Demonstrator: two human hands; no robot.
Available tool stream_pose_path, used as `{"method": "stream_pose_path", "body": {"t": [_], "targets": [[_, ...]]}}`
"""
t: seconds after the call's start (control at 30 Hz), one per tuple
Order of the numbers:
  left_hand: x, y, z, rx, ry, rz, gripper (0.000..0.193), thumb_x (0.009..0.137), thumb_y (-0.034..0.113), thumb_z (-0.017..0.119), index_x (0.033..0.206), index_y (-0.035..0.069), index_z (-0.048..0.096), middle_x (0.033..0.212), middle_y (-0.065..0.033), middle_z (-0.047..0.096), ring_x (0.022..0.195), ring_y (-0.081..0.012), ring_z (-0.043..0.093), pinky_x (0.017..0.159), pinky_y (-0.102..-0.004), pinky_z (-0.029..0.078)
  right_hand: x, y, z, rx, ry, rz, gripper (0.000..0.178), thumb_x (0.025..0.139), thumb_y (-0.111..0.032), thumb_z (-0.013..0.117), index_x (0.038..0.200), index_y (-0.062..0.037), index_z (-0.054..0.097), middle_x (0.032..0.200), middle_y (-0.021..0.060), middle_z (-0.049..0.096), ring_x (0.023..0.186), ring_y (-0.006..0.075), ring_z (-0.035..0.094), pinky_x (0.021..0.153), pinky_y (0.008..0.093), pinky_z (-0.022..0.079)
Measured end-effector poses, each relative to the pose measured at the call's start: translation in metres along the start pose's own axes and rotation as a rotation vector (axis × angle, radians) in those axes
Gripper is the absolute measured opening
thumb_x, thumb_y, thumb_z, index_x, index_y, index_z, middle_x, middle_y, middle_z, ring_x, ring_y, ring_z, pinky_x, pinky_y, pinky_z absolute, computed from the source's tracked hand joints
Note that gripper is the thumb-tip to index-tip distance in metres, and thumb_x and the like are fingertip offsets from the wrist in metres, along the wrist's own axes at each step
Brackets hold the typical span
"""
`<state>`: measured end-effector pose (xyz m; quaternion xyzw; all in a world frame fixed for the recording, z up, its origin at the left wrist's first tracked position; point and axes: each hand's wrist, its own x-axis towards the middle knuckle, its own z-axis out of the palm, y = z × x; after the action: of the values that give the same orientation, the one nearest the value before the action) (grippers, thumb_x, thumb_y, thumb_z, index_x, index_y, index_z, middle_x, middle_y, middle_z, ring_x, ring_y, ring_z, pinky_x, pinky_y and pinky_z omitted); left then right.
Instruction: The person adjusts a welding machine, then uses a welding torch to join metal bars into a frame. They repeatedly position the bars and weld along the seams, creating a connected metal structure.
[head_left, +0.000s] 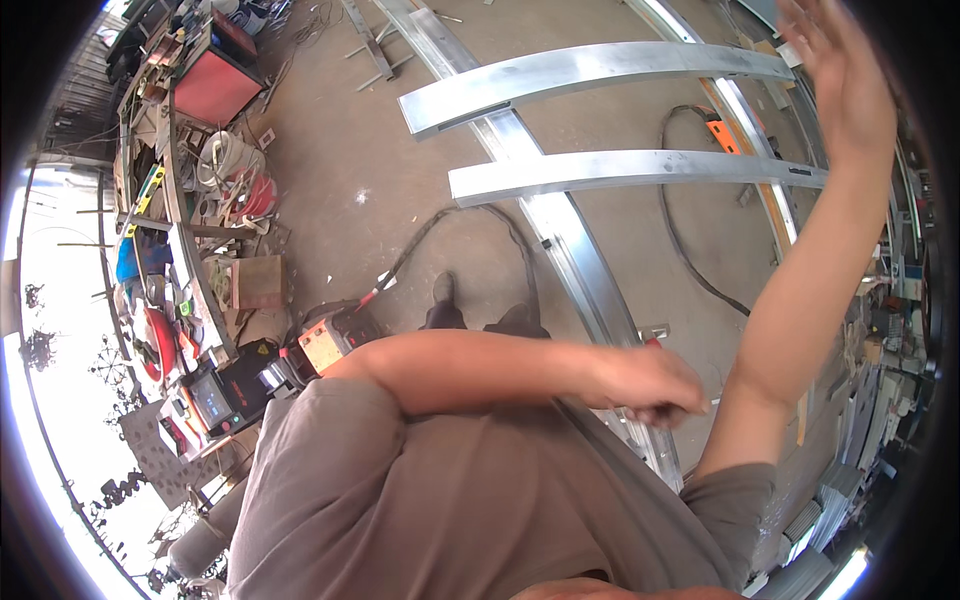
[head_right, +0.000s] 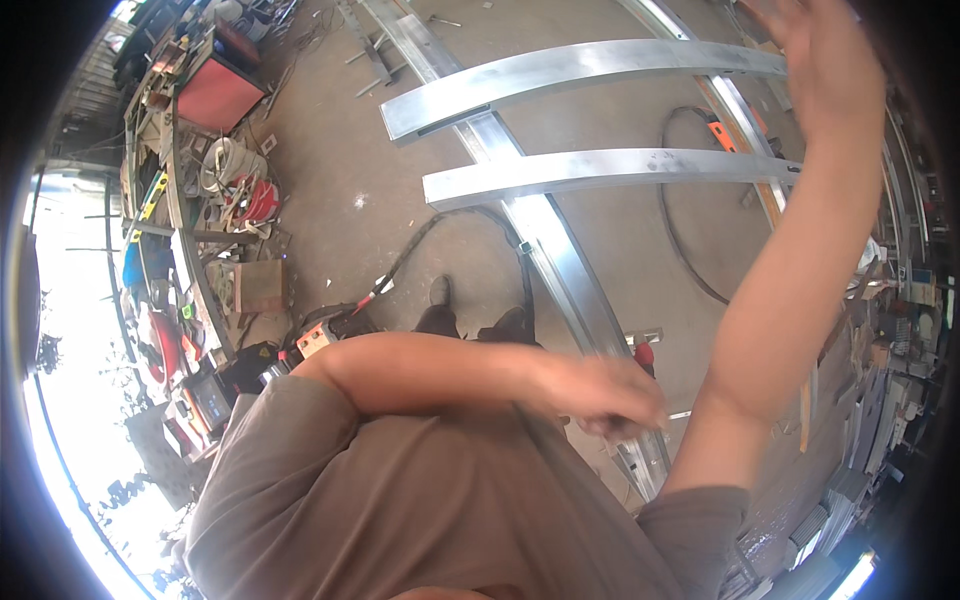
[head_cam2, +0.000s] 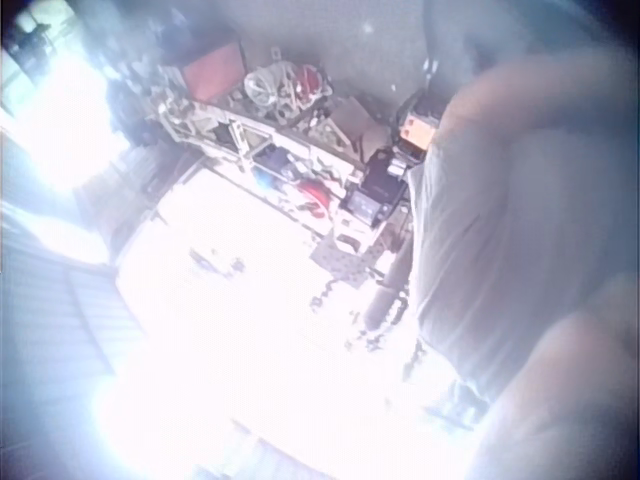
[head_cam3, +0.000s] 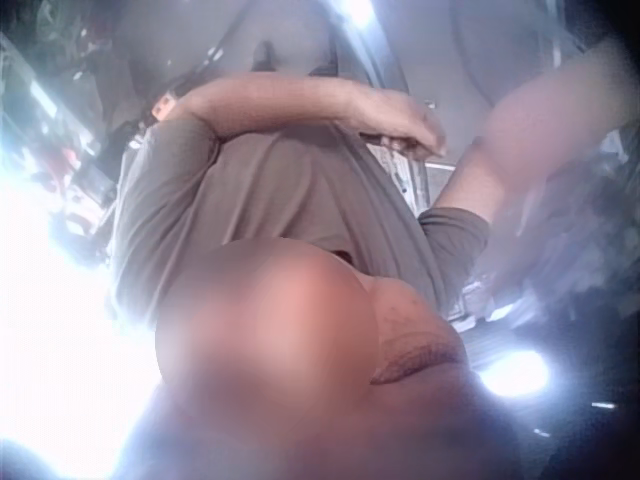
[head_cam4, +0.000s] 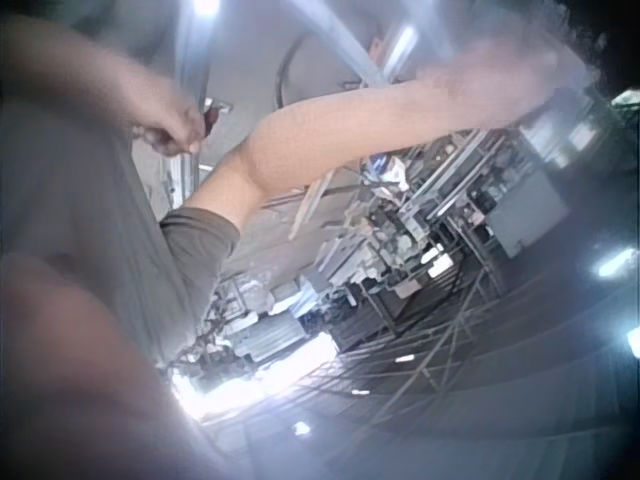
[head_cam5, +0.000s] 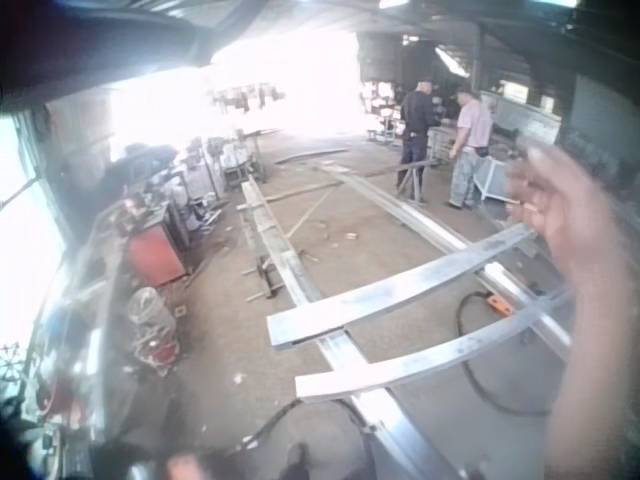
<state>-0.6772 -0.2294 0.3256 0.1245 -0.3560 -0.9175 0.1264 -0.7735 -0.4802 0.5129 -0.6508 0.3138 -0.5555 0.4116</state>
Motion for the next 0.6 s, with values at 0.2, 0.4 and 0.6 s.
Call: {"method": "stream_pose_path", "body": {"t": [0.2, 0.4, 0.6], "targets": [[-0.156, 0.000, -0.106, 0.320, 0.965, 0.479, 0.027, 0.099, 0.029, 0.071, 0.109, 0.004, 0.070, 0.096, -0.0014, 0.065, 0.091, -0.0121, 0.058, 0.083, -0.0302, 0.049, -0.204, 0.191, -0.132, -0.728, 0.146, 0.693, 0.065, 0.103, -0.042, 0.065, 0.149, 0.0022, 0.053, 0.148, 0.0208, 0.057, 0.137, 0.0281, 0.056, 0.117, 0.0398, 0.041], [-0.253, -0.048, -0.187, 0.063, 1.690, 0.276, 0.028, 0.099, 0.027, 0.069, 0.112, 0.002, 0.069, 0.089, -0.0008, 0.064, 0.078, -0.0106, 0.055, 0.072, -0.0268, 0.045, -0.489, 0.366, -0.243, -1.083, 0.131, 1.399, 0.087, 0.094, -0.045, 0.070, 0.154, 0.0107, 0.040, 0.149, 0.0315, 0.052, 0.134, 0.0372, 0.056, 0.106, 0.0464, 0.047], [-0.286, 0.023, -0.252, 0.708, 1.779, 0.112, 0.049, 0.097, 0.034, 0.073, 0.124, -0.006, 0.069, 0.108, -0.0124, 0.075, 0.098, -0.0192, 0.068, 0.089, -0.0327, 0.052, -0.545, 0.389, -0.251, -0.756, 0.136, 1.576, 0.042, 0.093, -0.041, 0.073, 0.094, 0.0010, 0.072, 0.079, 0.0100, 0.067, 0.059, 0.0229, 0.057, 0.051, 0.0405, 0.046]]}}
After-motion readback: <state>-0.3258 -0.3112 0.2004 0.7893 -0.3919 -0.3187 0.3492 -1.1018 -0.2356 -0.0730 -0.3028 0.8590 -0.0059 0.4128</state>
